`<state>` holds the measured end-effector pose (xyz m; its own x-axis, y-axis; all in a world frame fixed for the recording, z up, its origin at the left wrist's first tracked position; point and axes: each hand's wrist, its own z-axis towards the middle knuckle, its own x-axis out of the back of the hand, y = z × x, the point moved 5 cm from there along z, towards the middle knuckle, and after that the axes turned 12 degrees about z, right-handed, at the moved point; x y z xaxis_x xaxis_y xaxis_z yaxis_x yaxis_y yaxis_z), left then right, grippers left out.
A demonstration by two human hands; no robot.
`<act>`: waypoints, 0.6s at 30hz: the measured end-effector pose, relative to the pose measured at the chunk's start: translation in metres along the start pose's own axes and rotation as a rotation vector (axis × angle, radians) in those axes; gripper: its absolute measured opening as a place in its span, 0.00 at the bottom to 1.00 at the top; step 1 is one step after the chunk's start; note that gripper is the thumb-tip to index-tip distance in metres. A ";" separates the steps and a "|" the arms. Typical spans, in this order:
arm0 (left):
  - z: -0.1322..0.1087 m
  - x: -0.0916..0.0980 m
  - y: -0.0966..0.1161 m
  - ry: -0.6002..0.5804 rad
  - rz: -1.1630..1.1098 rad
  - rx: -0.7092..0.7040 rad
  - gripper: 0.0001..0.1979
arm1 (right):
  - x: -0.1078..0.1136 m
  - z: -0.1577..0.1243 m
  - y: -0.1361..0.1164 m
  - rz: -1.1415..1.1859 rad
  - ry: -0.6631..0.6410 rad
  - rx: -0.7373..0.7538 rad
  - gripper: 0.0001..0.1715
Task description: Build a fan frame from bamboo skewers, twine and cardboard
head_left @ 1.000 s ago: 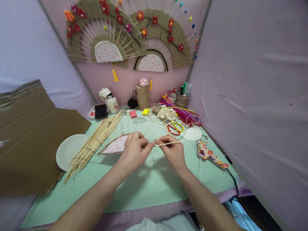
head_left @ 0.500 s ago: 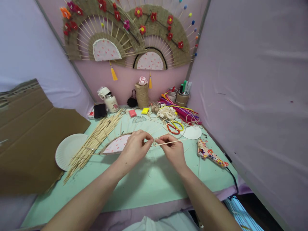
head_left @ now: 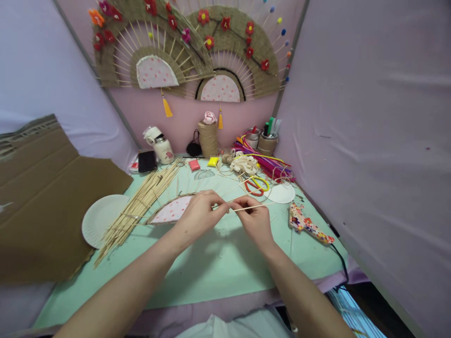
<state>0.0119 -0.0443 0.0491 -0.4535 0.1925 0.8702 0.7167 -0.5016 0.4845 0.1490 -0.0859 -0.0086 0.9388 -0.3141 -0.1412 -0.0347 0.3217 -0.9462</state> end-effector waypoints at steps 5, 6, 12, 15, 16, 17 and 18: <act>0.005 0.000 0.000 -0.029 0.002 -0.033 0.11 | 0.002 0.000 -0.002 -0.036 -0.016 0.029 0.10; 0.006 -0.001 -0.001 -0.027 0.001 -0.034 0.10 | 0.002 0.000 -0.003 -0.050 -0.021 0.031 0.10; 0.006 -0.003 -0.005 -0.006 -0.028 0.004 0.09 | 0.005 -0.002 -0.005 -0.102 -0.103 0.006 0.11; 0.006 -0.001 -0.004 0.017 -0.025 0.013 0.10 | 0.007 -0.003 -0.006 -0.093 -0.128 0.005 0.07; 0.006 -0.001 -0.004 0.021 -0.023 0.015 0.10 | 0.007 -0.003 -0.007 -0.094 -0.140 0.011 0.06; 0.006 -0.001 -0.004 0.022 -0.022 0.018 0.10 | 0.007 -0.003 -0.008 -0.100 -0.152 0.022 0.05; 0.006 -0.001 -0.004 0.023 -0.023 0.022 0.10 | 0.007 -0.002 -0.009 -0.110 -0.163 0.037 0.05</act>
<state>0.0124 -0.0378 0.0471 -0.4816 0.1843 0.8568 0.7172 -0.4789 0.5062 0.1553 -0.0931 -0.0015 0.9794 -0.2016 0.0144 0.0810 0.3265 -0.9417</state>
